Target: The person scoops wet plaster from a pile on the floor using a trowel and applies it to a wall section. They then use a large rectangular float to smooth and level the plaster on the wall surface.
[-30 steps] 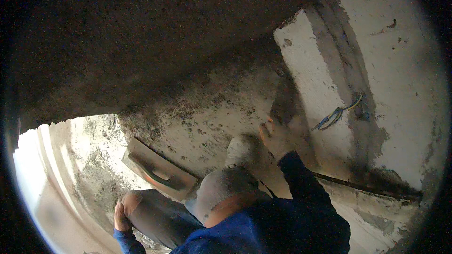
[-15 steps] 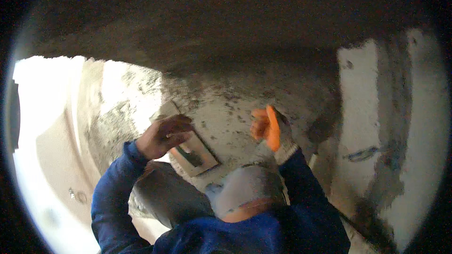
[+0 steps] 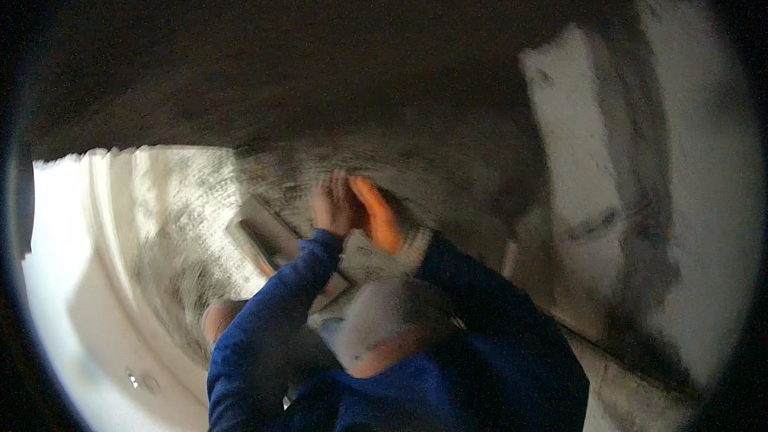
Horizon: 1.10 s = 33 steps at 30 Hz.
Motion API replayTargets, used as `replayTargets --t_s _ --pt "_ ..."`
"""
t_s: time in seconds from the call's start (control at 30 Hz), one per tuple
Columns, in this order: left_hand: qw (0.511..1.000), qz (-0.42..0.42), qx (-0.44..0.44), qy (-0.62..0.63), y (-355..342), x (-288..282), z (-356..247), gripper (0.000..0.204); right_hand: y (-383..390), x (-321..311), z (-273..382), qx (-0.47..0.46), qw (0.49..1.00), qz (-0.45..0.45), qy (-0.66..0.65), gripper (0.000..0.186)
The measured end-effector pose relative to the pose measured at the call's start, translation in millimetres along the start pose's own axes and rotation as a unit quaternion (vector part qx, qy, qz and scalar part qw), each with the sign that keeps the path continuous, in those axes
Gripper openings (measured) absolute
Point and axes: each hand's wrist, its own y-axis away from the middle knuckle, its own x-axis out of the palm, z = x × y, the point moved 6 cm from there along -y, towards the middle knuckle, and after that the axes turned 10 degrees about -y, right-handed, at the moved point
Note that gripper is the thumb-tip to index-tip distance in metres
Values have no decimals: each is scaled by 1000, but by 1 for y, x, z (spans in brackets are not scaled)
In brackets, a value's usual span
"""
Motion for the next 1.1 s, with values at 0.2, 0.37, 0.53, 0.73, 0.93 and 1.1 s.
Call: replayTargets --t_s 0.2,0.37,0.53,0.73,0.93,1.1 --pt "847 73 -274 450 8 30 33 33 10 23 -45 259 838 -86 -473 61" --pt "928 -15 -205 312 -18 3 44 38 -4 38 -7 190 847 75 -491 59" --pt "968 -17 -193 159 -25 -16 66 32 -9 49 43 115 825 194 -518 56" --pt "975 129 -85 -158 -10 -22 73 37 17 -12 49 224 945 111 -211 56" --pt "963 22 -170 206 2 -101 59 41 15 13 40 303 916 178 -195 54" --pt "967 145 70 198 25 -169 12 29 10 42 45 341 875 279 -202 52"
